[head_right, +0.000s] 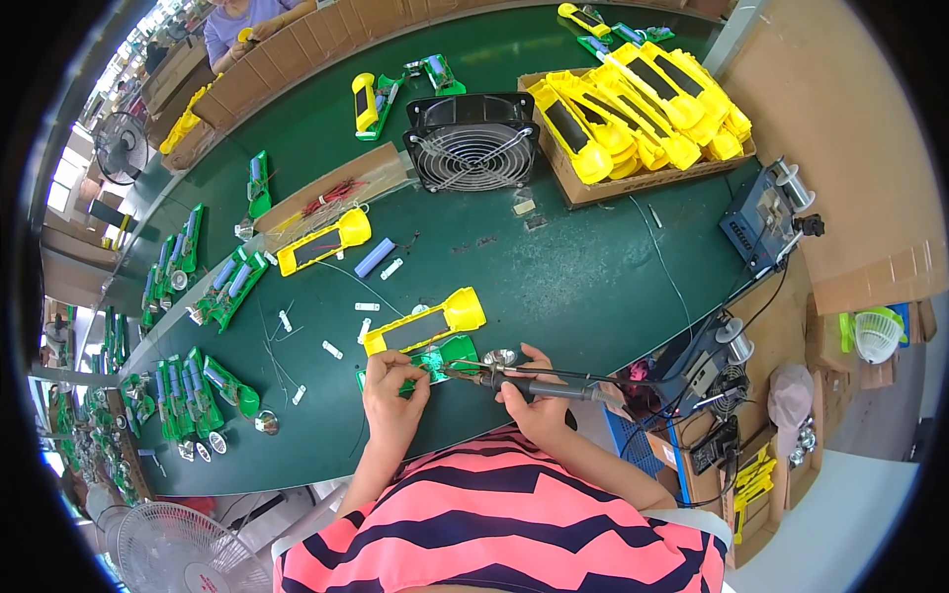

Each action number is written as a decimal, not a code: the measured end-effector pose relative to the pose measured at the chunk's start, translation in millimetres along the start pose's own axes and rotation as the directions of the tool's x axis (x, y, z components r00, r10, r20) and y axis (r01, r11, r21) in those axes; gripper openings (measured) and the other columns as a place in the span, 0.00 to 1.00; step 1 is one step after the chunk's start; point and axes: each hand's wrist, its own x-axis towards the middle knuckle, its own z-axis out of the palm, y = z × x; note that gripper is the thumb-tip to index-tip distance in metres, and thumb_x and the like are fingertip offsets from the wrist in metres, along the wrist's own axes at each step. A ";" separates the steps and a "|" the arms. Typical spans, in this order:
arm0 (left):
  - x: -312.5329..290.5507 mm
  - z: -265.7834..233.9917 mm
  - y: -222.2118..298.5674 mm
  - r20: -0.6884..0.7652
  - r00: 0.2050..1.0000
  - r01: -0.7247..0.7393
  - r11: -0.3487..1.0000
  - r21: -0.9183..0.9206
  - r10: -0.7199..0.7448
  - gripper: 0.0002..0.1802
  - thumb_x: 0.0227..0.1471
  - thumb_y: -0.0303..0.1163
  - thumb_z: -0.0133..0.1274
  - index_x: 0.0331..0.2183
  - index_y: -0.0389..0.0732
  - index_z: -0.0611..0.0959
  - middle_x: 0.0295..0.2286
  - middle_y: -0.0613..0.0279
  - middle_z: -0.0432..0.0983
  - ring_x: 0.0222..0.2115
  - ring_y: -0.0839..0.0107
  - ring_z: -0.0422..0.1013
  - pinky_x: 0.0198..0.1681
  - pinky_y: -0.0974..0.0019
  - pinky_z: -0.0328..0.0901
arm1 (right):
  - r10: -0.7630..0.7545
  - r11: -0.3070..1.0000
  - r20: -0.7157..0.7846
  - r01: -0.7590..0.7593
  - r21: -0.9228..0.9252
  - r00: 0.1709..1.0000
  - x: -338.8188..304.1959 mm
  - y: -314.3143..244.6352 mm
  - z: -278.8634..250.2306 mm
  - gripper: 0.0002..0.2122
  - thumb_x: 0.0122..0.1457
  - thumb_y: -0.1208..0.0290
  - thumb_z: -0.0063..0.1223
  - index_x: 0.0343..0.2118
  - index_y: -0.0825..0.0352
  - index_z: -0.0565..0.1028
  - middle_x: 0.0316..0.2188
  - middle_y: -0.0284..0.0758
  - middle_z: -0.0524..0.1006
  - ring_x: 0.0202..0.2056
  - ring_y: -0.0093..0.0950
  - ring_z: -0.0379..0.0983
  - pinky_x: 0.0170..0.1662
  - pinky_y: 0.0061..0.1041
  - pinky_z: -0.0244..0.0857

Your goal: Soldering internal wires and assembling the components of small portable flashlights.

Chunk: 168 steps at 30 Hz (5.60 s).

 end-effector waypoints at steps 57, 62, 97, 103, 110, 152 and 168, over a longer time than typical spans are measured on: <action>-3.5 -58.3 10.2 0.022 0.969 -0.214 0.793 0.570 0.246 0.13 0.34 0.22 0.52 0.30 0.39 0.79 0.32 0.58 0.72 0.30 0.65 0.69 0.30 0.68 0.64 | -0.202 0.972 0.032 0.204 -0.114 0.979 12.3 -9.2 -3.7 0.06 0.48 0.80 0.47 0.30 0.71 0.68 0.18 0.35 0.72 0.20 0.21 0.71 0.54 0.33 0.48; -10.3 -18.0 -1.1 0.014 0.957 -0.285 0.929 0.238 0.290 0.12 0.32 0.19 0.55 0.26 0.41 0.79 0.24 0.62 0.70 0.24 0.67 0.68 0.25 0.68 0.62 | -0.195 0.971 0.027 0.197 -0.133 0.980 13.0 -9.6 -5.4 0.06 0.48 0.80 0.47 0.31 0.71 0.68 0.18 0.36 0.72 0.19 0.21 0.71 0.54 0.33 0.49; -5.7 -15.0 3.4 0.228 0.937 -0.329 0.889 0.317 0.265 0.10 0.33 0.22 0.55 0.26 0.41 0.80 0.21 0.64 0.66 0.19 0.69 0.67 0.20 0.69 0.62 | 0.037 0.999 -0.111 -0.037 0.000 0.993 9.4 -12.0 5.5 0.05 0.46 0.77 0.51 0.28 0.68 0.70 0.13 0.29 0.72 0.23 0.19 0.69 0.53 0.39 0.46; -5.0 -14.1 4.4 0.236 0.939 -0.320 0.889 0.326 0.251 0.10 0.33 0.22 0.55 0.26 0.40 0.79 0.22 0.64 0.66 0.20 0.69 0.67 0.20 0.68 0.62 | 0.099 0.983 -0.141 -0.075 0.170 0.985 10.2 -21.2 2.9 0.06 0.49 0.81 0.48 0.32 0.73 0.69 0.31 0.41 0.69 0.22 0.22 0.72 0.40 0.25 0.65; -3.3 -18.9 10.1 0.235 0.924 -0.370 0.861 0.350 0.302 0.10 0.34 0.23 0.52 0.27 0.37 0.78 0.23 0.62 0.65 0.23 0.68 0.65 0.25 0.67 0.61 | 0.085 0.982 -0.215 -0.045 0.183 0.973 9.0 -16.3 -4.5 0.09 0.49 0.82 0.46 0.35 0.74 0.67 0.45 0.49 0.62 0.22 0.24 0.72 0.23 0.14 0.66; 12.0 -33.9 -14.7 0.013 0.997 -0.076 0.985 -0.154 0.079 0.05 0.36 0.23 0.55 0.24 0.39 0.80 0.24 0.60 0.72 0.24 0.64 0.71 0.27 0.67 0.65 | 0.034 0.987 -0.328 0.021 0.162 0.944 16.5 -19.7 -17.7 0.13 0.51 0.76 0.45 0.39 0.76 0.66 0.28 0.39 0.72 0.19 0.21 0.69 0.21 0.14 0.61; -35.9 -30.5 -41.8 -0.186 0.936 -0.234 0.924 0.301 0.298 0.18 0.34 0.19 0.52 0.33 0.37 0.70 0.39 0.45 0.63 0.40 0.52 0.64 0.44 0.53 0.59 | -0.319 0.947 -0.449 0.305 -0.105 0.835 30.4 -26.6 -75.7 0.13 0.51 0.78 0.45 0.40 0.73 0.65 0.29 0.37 0.70 0.20 0.22 0.70 0.21 0.15 0.63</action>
